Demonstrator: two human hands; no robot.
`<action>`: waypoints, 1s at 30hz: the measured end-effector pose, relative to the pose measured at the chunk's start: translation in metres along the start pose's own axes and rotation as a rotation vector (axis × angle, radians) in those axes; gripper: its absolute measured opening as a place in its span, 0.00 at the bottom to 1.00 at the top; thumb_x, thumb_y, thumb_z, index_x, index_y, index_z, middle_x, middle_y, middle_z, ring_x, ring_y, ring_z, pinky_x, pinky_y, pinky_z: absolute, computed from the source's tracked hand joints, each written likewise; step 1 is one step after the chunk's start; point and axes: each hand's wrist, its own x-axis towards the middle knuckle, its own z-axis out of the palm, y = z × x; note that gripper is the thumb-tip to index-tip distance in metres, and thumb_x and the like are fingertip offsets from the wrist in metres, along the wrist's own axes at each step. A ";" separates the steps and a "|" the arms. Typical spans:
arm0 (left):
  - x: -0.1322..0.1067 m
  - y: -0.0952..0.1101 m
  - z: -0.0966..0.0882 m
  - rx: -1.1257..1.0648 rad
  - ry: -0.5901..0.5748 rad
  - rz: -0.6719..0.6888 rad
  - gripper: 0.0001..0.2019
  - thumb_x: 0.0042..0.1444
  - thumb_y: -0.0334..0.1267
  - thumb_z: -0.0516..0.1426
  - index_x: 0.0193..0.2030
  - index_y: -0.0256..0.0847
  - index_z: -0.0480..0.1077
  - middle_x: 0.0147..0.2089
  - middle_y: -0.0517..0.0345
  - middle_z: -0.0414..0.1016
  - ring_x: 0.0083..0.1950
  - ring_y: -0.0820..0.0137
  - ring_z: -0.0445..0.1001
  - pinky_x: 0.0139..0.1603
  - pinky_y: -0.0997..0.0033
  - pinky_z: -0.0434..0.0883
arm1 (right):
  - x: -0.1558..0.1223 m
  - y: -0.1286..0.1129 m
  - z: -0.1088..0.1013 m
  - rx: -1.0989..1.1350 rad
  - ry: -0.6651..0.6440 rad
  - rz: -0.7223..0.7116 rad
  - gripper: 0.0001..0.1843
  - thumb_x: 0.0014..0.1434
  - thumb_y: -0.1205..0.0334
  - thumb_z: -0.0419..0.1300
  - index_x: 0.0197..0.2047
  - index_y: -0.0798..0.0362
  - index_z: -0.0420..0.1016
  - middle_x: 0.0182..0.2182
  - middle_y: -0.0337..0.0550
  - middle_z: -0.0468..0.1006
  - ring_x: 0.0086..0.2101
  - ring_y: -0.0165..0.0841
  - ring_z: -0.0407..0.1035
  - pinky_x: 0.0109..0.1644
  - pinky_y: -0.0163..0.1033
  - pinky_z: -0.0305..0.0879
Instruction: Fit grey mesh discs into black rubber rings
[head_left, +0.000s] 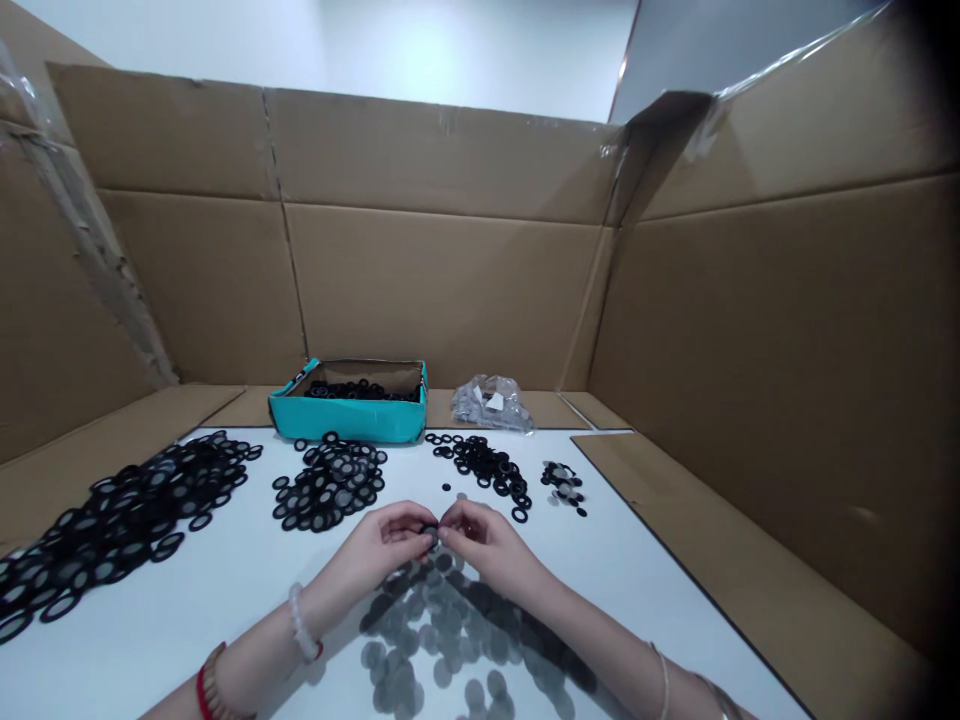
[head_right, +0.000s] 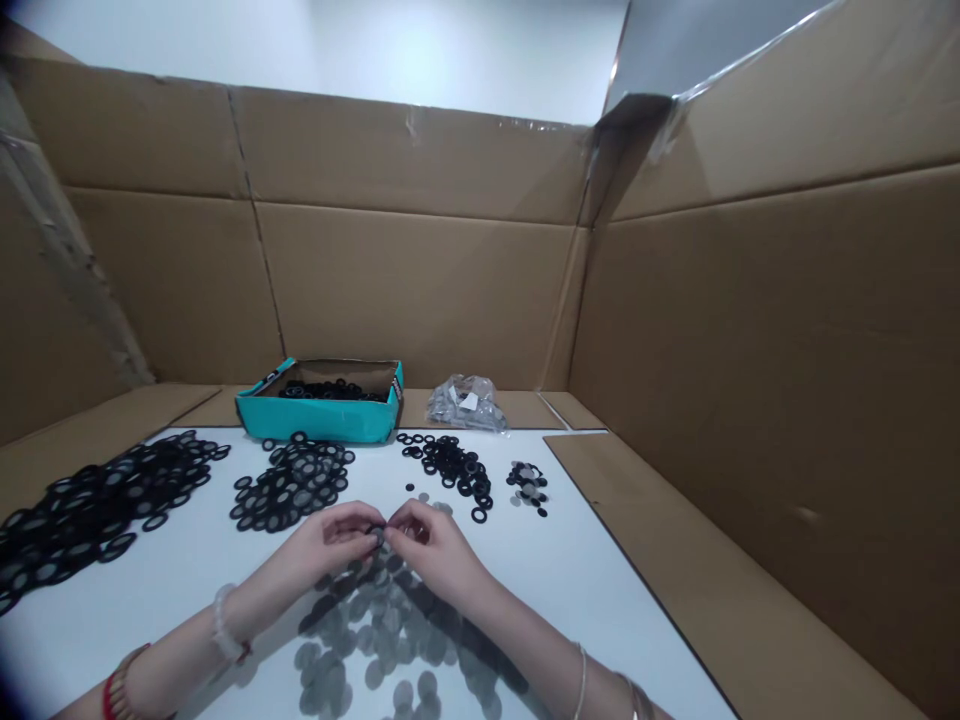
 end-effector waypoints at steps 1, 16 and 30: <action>-0.001 0.001 0.000 -0.018 0.002 -0.007 0.13 0.42 0.38 0.62 0.36 0.35 0.70 0.31 0.57 0.72 0.32 0.71 0.70 0.36 0.71 0.66 | 0.000 0.000 0.000 0.014 0.003 0.002 0.06 0.55 0.61 0.56 0.30 0.55 0.67 0.24 0.35 0.64 0.26 0.27 0.59 0.30 0.32 0.54; 0.006 -0.019 0.000 -0.078 0.061 -0.004 0.17 0.38 0.38 0.63 0.34 0.38 0.63 0.26 0.65 0.65 0.27 0.74 0.67 0.31 0.73 0.63 | -0.002 -0.001 0.004 0.137 -0.076 0.057 0.13 0.52 0.53 0.59 0.28 0.55 0.64 0.24 0.35 0.65 0.26 0.27 0.59 0.29 0.31 0.54; -0.002 -0.007 0.007 -0.109 0.136 -0.079 0.14 0.39 0.36 0.62 0.31 0.38 0.62 0.22 0.66 0.65 0.24 0.74 0.67 0.27 0.75 0.59 | -0.008 -0.012 0.004 0.000 -0.021 -0.005 0.11 0.55 0.58 0.56 0.25 0.55 0.65 0.22 0.35 0.63 0.26 0.28 0.58 0.31 0.32 0.53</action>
